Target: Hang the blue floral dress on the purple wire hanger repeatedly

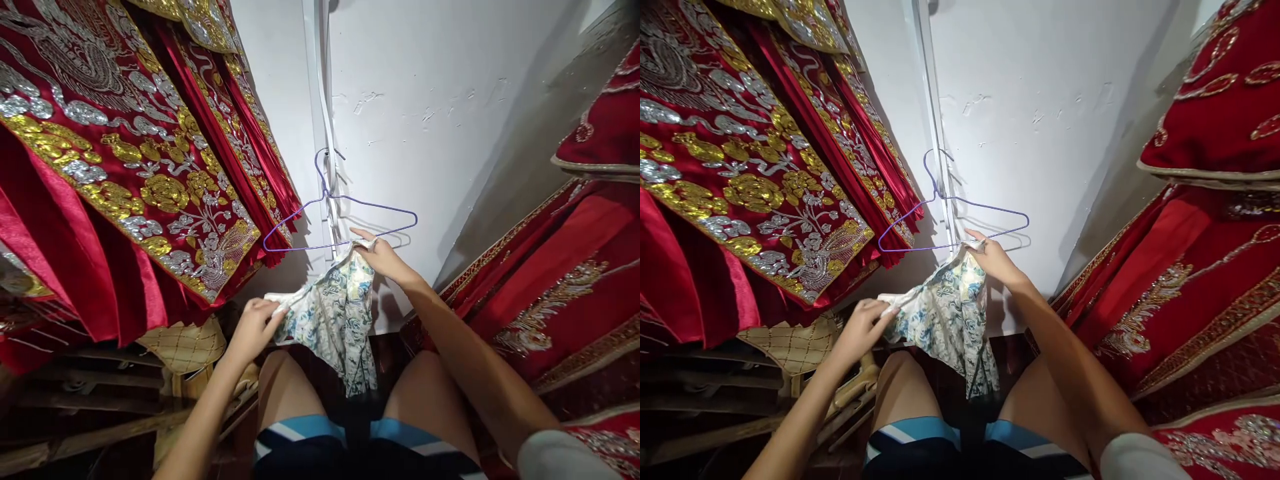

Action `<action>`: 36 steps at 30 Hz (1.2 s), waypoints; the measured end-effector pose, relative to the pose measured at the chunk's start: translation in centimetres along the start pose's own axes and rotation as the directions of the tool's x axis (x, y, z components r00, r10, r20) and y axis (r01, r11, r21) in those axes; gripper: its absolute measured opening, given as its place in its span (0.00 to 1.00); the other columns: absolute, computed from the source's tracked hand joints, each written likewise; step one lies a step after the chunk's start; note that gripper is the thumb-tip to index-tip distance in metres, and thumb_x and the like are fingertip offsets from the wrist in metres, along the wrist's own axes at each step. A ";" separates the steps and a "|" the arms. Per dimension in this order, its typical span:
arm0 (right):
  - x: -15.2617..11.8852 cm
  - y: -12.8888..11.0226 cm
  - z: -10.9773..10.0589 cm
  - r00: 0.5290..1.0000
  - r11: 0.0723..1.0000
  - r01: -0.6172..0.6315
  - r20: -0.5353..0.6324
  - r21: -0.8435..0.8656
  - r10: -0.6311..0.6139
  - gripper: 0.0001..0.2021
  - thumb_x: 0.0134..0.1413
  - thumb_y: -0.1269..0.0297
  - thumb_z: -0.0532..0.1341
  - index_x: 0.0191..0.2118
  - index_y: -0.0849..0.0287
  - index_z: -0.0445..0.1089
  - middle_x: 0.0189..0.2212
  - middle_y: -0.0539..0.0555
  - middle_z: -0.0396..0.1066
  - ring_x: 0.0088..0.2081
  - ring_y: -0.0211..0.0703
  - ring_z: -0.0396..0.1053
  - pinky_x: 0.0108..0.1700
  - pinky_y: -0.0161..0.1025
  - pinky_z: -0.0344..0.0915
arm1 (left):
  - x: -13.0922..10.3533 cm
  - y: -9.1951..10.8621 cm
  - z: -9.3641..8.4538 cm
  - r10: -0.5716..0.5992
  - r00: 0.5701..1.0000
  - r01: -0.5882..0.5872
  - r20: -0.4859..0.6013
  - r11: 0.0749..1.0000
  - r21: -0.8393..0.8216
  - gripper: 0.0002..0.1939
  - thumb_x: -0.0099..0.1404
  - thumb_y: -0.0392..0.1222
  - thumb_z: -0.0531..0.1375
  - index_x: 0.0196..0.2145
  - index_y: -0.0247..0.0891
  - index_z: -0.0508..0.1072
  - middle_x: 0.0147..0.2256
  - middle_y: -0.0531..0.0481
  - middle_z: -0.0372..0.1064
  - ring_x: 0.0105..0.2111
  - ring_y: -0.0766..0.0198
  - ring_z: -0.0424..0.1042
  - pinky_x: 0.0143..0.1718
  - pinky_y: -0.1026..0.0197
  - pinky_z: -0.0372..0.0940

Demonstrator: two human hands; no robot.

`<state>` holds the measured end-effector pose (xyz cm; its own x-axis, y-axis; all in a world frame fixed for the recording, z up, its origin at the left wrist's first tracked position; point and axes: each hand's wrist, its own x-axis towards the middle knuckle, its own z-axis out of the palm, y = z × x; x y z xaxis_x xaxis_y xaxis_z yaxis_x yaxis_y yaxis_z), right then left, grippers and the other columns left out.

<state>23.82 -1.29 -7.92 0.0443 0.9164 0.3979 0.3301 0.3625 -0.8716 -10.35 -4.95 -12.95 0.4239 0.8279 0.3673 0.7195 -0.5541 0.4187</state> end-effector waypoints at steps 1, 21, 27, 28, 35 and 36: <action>0.5 0.6 0.1 1.000 0.998 -0.002 0.012 -0.060 0.003 0.11 0.53 0.62 0.61 0.43 0.55 0.73 0.30 0.48 0.70 0.28 0.39 0.60 0.33 0.35 0.56 | 0.7 -0.2 -0.7 -0.021 1.000 0.021 -0.019 0.999 0.033 0.20 0.70 0.55 0.54 0.29 0.41 0.76 0.34 0.44 0.75 0.40 0.51 0.71 0.46 0.54 0.63; -1.0 -1.7 -1.6 0.988 0.935 -0.113 -0.134 -0.337 0.071 0.14 0.50 0.56 0.58 0.20 0.55 0.57 0.17 0.47 0.57 0.24 0.39 0.55 0.28 0.37 0.51 | 7.6 1.7 -2.5 -0.343 0.933 0.349 -0.107 0.936 0.041 0.19 0.69 0.52 0.49 0.27 0.39 0.68 0.28 0.44 0.70 0.31 0.53 0.69 0.34 0.58 0.57; -1.1 -1.8 -1.3 0.983 0.946 -0.140 -0.152 -0.294 0.098 0.12 0.50 0.57 0.58 0.21 0.55 0.59 0.19 0.49 0.61 0.25 0.42 0.60 0.28 0.37 0.54 | 9.8 3.4 -2.6 -0.085 0.926 0.030 -0.367 0.988 -0.152 0.11 0.68 0.45 0.53 0.39 0.38 0.72 0.44 0.43 0.76 0.41 0.55 0.73 0.44 0.58 0.62; -1.2 -1.8 -1.1 0.982 0.944 -0.146 -0.156 -0.297 0.103 0.12 0.50 0.56 0.58 0.21 0.55 0.60 0.19 0.50 0.63 0.26 0.43 0.61 0.28 0.37 0.55 | 10.5 3.7 -2.6 -0.038 0.922 -0.042 -0.386 0.980 -0.196 0.10 0.68 0.44 0.54 0.39 0.38 0.72 0.45 0.44 0.76 0.42 0.56 0.73 0.45 0.59 0.62; -2.2 -1.3 -1.3 0.989 0.955 -0.054 -0.145 -0.291 0.012 0.11 0.55 0.58 0.57 0.39 0.57 0.72 0.30 0.54 0.74 0.32 0.50 0.71 0.35 0.41 0.64 | 14.0 5.0 -2.3 0.047 0.842 -0.223 -0.538 0.938 -0.267 0.10 0.66 0.41 0.59 0.43 0.38 0.75 0.34 0.50 0.75 0.31 0.64 0.69 0.34 0.64 0.61; -2.2 -1.4 -1.7 0.983 0.962 -0.026 -0.184 -0.272 -0.026 0.17 0.54 0.59 0.58 0.49 0.58 0.70 0.35 0.56 0.76 0.36 0.51 0.72 0.38 0.43 0.66 | 14.2 5.0 -2.3 0.044 0.832 -0.223 -0.553 0.939 -0.261 0.10 0.67 0.43 0.59 0.42 0.38 0.77 0.32 0.51 0.75 0.28 0.65 0.67 0.31 0.64 0.60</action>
<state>24.85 -4.08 -7.11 0.2087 0.8597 0.4662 0.5729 0.2789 -0.7707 -1.99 3.79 -3.72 0.0807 0.6165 0.7832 0.4374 -0.7279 0.5280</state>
